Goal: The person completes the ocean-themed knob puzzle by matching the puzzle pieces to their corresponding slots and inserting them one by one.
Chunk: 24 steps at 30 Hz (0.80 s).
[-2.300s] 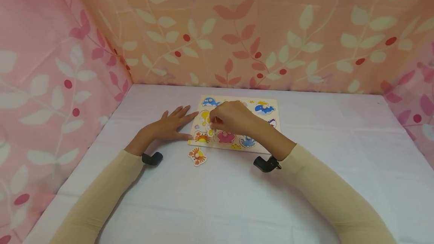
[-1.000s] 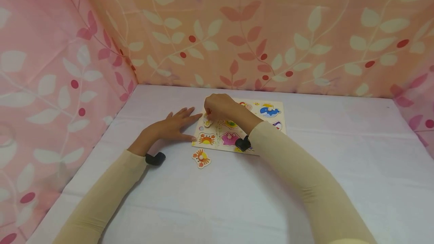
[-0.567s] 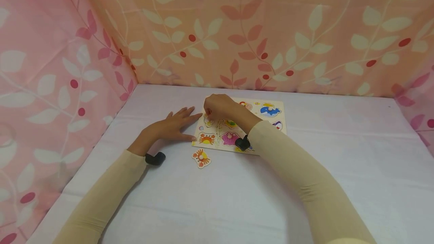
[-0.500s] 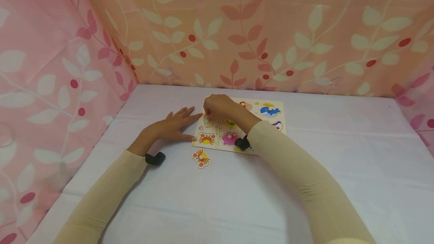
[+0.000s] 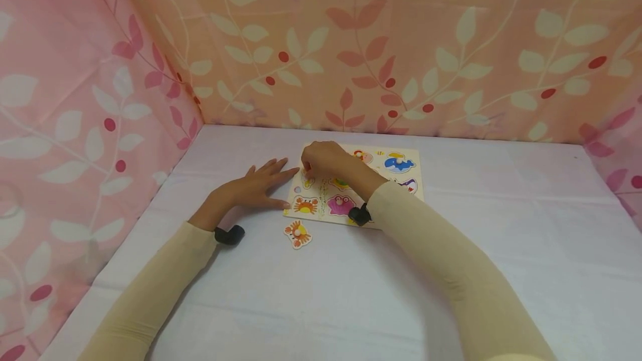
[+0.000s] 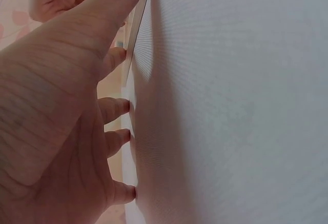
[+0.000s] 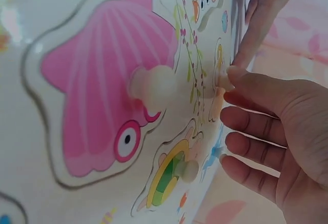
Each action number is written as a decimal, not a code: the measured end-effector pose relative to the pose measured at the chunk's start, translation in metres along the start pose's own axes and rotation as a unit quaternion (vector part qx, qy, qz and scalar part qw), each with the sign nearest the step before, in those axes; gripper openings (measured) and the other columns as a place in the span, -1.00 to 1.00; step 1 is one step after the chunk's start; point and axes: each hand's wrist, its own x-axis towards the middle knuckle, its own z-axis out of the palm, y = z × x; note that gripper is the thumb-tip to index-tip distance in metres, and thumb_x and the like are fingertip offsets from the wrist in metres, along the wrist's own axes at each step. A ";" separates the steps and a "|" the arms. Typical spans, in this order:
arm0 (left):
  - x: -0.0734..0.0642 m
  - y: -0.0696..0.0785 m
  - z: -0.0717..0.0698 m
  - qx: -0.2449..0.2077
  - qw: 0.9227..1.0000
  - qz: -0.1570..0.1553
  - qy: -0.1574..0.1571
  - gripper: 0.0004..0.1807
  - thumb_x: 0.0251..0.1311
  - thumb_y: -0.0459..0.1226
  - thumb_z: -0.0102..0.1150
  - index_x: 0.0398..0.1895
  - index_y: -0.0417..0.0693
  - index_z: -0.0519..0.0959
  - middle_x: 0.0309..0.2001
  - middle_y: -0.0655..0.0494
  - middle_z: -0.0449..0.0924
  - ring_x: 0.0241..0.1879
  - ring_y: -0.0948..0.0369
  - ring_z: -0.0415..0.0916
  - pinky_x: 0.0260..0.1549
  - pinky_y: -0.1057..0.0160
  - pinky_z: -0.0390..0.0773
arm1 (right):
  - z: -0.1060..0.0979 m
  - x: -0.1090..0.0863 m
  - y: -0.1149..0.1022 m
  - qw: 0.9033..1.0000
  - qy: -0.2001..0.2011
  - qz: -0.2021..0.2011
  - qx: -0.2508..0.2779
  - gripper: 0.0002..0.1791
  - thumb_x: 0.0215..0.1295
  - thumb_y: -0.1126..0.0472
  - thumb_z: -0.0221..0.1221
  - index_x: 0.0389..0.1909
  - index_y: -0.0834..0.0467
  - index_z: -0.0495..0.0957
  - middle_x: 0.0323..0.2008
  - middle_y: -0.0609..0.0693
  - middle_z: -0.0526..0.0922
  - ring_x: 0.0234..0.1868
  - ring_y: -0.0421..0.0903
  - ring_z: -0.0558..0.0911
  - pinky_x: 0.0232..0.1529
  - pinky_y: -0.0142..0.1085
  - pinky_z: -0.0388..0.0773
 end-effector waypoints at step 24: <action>0.000 0.002 0.003 0.004 1.000 -0.014 -0.007 0.10 0.08 0.44 0.19 0.63 0.50 -0.09 0.66 0.04 -0.33 0.61 -0.07 -0.46 0.40 -0.42 -0.35 | -0.006 -0.072 -0.048 0.999 0.037 0.019 0.010 -0.76 0.29 -0.02 0.39 -0.11 -0.01 0.76 -0.49 -0.20 0.61 -0.41 -0.19 0.53 -0.35 -0.32 0.50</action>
